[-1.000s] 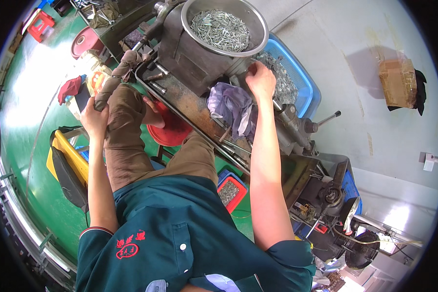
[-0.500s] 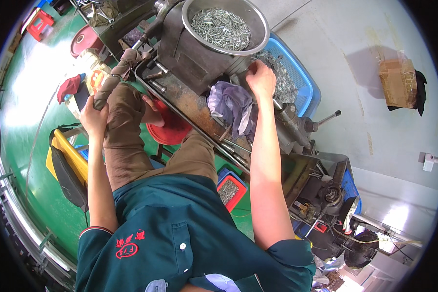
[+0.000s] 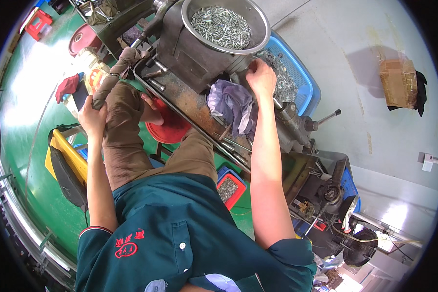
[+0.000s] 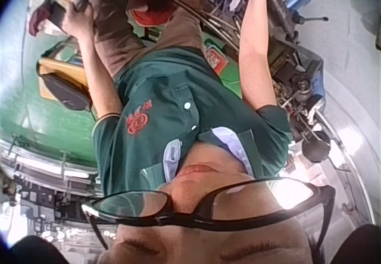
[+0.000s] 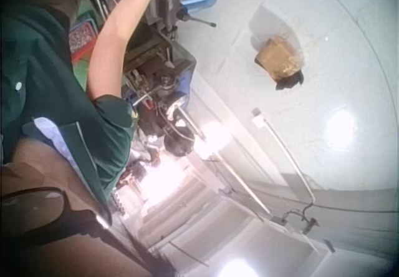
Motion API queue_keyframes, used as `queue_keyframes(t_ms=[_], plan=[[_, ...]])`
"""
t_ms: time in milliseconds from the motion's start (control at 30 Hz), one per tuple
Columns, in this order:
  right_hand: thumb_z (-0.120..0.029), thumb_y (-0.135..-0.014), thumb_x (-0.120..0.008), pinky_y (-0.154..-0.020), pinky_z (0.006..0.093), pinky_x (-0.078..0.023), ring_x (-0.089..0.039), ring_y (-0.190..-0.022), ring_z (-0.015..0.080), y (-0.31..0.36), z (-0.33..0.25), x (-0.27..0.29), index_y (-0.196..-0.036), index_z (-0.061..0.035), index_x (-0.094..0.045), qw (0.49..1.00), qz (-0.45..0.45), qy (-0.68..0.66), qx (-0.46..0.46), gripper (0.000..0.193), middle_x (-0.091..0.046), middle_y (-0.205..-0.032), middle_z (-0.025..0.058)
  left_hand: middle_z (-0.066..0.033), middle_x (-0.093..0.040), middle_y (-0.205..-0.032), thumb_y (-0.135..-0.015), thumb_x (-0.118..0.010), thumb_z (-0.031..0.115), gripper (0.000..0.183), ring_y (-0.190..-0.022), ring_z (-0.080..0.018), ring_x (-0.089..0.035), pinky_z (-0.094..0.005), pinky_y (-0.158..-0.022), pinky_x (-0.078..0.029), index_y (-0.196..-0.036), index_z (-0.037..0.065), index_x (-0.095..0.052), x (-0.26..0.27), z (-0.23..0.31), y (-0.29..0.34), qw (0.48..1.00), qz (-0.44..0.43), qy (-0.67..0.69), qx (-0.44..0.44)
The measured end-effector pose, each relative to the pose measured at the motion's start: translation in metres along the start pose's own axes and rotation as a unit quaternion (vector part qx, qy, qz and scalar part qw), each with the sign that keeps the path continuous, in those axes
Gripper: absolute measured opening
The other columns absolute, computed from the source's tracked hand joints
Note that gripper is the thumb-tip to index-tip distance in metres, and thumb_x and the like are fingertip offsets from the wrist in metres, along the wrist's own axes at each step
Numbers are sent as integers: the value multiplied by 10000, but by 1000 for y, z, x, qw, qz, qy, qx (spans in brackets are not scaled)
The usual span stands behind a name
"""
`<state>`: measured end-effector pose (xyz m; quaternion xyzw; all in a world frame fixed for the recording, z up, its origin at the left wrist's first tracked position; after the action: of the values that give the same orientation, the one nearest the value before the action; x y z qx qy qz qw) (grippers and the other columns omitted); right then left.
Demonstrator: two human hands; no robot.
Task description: The person removes their glasses, then repeatedly picks metal pins from a bowl and inserts them into a machine while operating the lever by hand.
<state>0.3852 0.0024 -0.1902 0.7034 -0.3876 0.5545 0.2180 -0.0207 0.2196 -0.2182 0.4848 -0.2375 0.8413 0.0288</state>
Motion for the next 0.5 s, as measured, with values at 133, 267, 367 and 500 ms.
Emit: queue_keyframes(t_ms=[133,267,367,500], plan=[[-134,-645,-516,-710,389,-432,-566,-789,323,0,0,0,-809,-76,-595,1000,9,-3,6,191,-599,-781,158,-167,-561,-647,-621,-600,194,224,-645,-328,-560,-378,-572,-435,-794,58,-560,4,5,0,1000,7,13,3],[-135,-647,-512,-706,388,-433,-566,-791,322,0,-1,0,-809,-75,-595,1000,8,-1,8,191,-600,-778,154,-167,-565,-654,-609,-604,202,247,-642,-325,-563,-383,-573,-440,-808,62,-561,2,3,0,1000,4,11,2],[-136,-649,-508,-704,387,-433,-567,-786,322,0,0,0,-810,-75,-595,1000,9,0,3,193,-600,-776,152,-168,-568,-653,-600,-607,212,264,-633,-325,-565,-390,-570,-442,-813,64,-561,2,3,0,1000,4,14,-4],[-141,-651,-506,-703,389,-434,-568,-784,323,1,-3,1,-812,-78,-597,1000,7,9,5,196,-597,-778,161,-169,-563,-649,-605,-604,209,256,-632,-327,-561,-392,-568,-438,-808,60,-558,3,4,0,999,15,27,-9]])
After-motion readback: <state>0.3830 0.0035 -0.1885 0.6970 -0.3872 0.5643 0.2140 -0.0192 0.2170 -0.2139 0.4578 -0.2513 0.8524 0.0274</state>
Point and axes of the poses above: each hand's wrist, its own y-axis away from the middle knuckle, its own x-axis out of the back of the hand, z = x × y, the point moved 8 cm from there along -y, towards the middle knuckle
